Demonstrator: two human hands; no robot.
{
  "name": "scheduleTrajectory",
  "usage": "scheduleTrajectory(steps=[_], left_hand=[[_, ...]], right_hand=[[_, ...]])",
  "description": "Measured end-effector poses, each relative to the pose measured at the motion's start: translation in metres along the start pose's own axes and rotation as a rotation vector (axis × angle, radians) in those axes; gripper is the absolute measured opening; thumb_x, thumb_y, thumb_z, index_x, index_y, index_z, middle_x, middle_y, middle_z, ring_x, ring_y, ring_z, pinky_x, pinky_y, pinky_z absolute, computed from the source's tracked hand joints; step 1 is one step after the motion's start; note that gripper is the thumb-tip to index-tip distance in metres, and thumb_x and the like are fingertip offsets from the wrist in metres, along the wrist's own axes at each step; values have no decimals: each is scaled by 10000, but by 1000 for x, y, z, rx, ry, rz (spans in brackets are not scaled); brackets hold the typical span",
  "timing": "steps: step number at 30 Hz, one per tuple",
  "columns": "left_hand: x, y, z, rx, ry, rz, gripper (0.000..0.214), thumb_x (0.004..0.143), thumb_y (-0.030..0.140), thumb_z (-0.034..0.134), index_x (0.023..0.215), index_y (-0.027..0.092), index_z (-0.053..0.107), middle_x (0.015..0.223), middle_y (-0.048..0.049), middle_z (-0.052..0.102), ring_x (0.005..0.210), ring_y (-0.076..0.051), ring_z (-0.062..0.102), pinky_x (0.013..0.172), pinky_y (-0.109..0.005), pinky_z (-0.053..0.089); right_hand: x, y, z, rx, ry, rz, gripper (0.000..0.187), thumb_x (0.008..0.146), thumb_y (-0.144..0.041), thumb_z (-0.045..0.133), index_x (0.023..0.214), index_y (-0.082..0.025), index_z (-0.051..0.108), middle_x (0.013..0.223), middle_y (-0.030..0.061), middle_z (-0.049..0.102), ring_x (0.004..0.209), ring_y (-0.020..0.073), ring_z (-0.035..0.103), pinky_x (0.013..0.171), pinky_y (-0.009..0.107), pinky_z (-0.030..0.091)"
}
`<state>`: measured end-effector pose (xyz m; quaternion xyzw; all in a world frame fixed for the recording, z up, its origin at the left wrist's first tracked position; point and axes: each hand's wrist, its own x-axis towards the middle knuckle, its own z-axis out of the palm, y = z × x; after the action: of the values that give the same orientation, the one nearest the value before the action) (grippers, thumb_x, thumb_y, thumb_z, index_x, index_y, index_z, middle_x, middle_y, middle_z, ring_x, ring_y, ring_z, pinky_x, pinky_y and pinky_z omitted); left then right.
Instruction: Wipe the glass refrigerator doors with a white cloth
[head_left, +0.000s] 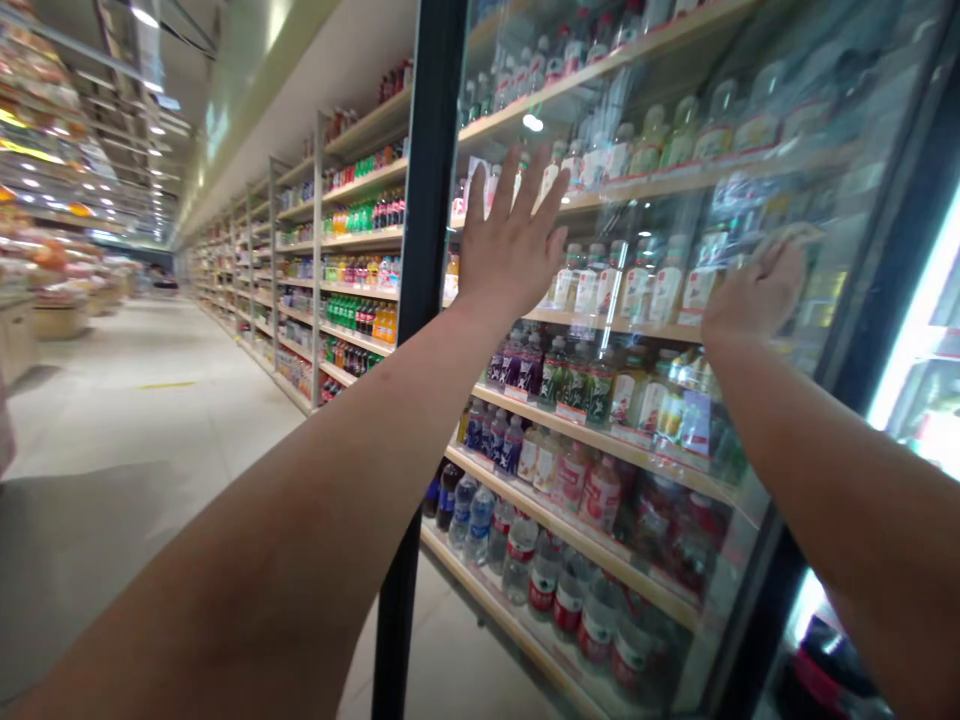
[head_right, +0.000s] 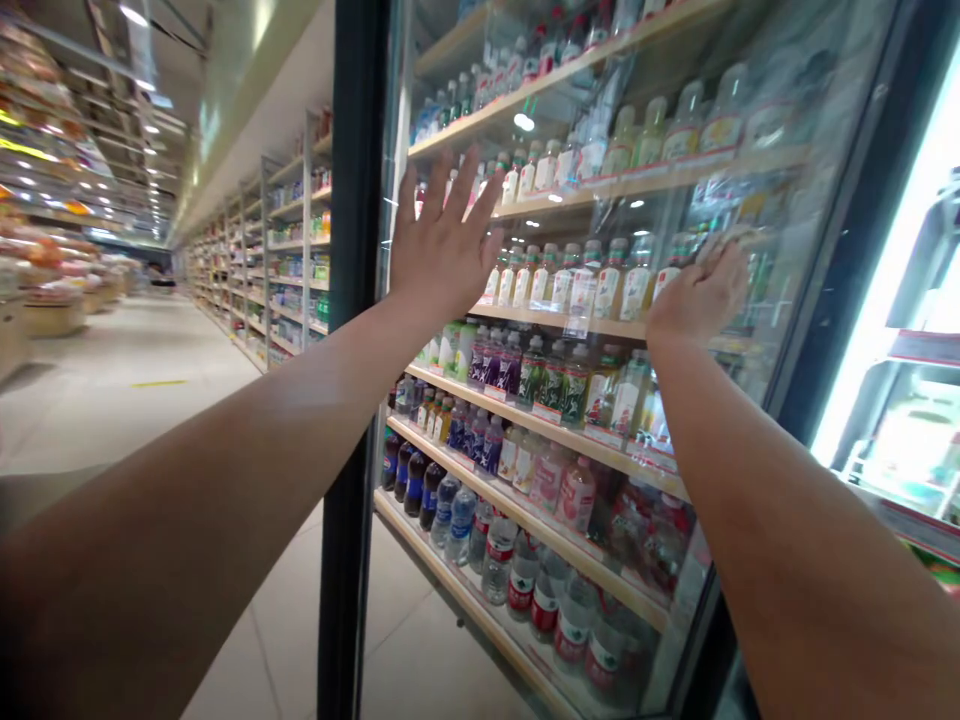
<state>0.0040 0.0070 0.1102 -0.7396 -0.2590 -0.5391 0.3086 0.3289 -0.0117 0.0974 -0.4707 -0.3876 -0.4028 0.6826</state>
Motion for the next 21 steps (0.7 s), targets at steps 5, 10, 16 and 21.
scheduleTrajectory(steps=[5,10,16,21], left_hand=[[0,-1,2,-19,37,-9,1006,693,583,452,1643,410,168,1558,313,285,1538,-167,-253,1313,-521,-89],[-1,1,0,11,47,0,934,762,575,437,1644,380,200,1595,269,255,1561,-212,-183,1313,-538,-119],[-2,5,-6,138,-59,-58,996,754,683,423,1653,389,111,1580,313,233,1511,-108,-283,1332,-472,-56],[-2,3,-4,106,-29,-43,1041,712,705,447,1647,420,86,1570,331,235,1492,-86,-316,1332,-473,-71]], right_hand=[[-18,-23,-11,-13,-171,-501,501,986,-268,370,1448,-135,511,1547,135,488,1483,259,381,1236,530,304],[-27,-25,-15,-58,-143,-402,522,963,-214,366,1457,-129,510,1544,149,485,1467,278,399,1231,539,300],[-17,-14,-6,-106,49,131,549,951,-136,262,1430,-21,504,1477,214,518,1393,303,455,1204,525,313],[-22,-14,-7,-79,-29,-197,546,953,-198,322,1449,-64,510,1530,184,483,1462,274,397,1244,508,288]])
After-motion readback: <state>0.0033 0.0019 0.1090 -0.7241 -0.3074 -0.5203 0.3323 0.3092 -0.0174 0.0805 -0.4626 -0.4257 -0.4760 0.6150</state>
